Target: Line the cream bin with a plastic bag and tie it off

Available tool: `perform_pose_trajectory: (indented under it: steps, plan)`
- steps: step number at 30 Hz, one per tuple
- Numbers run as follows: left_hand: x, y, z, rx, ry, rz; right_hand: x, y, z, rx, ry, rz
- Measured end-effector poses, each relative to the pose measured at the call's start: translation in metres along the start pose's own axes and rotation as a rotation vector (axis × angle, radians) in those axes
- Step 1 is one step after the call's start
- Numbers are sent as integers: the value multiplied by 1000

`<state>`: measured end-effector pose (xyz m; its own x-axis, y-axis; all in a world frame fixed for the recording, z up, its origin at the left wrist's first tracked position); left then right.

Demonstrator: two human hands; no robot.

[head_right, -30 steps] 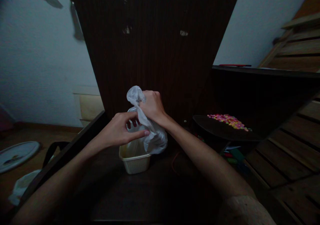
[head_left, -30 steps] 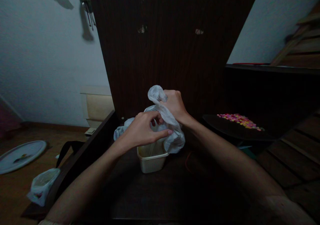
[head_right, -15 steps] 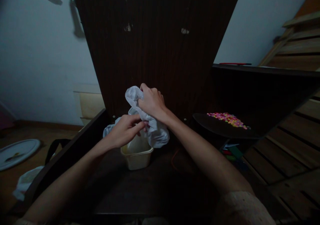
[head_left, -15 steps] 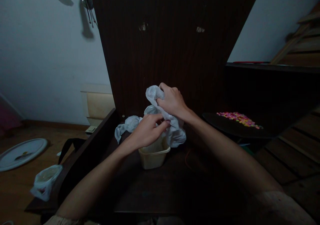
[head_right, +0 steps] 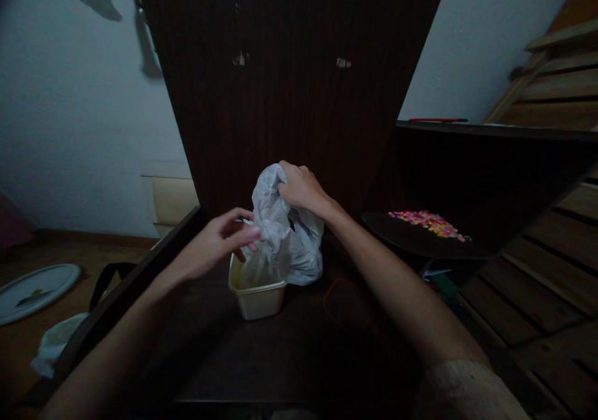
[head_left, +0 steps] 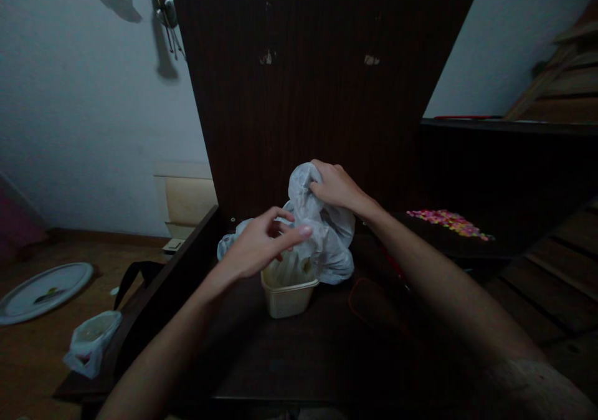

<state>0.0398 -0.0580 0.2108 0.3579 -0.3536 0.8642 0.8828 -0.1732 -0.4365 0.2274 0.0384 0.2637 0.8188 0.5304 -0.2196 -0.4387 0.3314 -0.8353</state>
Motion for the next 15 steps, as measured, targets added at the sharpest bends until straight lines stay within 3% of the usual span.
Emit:
perform_pose_trajectory:
  steps: [3, 6, 8, 12, 15]
  plan:
    - [-11, 33, 2, -56, 111, 287, -3, 6, 2, -11, -10, 20]
    - [-19, 44, 7, -30, 128, 273, -5, 8, 3, -17, -10, 34]
    - [-19, 34, 9, 6, 112, 75, -2, 6, 3, -26, -13, 48]
    - [-14, -15, 9, 202, 92, -413, 9, 2, 2, -61, -11, 109]
    - [-13, -47, 8, 337, 69, -501, 18, 1, 2, -79, 22, 176]
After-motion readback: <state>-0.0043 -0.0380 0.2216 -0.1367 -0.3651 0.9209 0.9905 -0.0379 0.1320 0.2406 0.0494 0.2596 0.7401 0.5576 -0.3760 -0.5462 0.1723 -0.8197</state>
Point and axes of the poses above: each hand's wrist, its own z-axis towards the middle knuckle, its own y-axis out of the palm, x = y × z, the point moved 1 cm from there along z, towards the middle knuckle, and after that the axes turned 8 degrees about z, right-handed, at the moved point
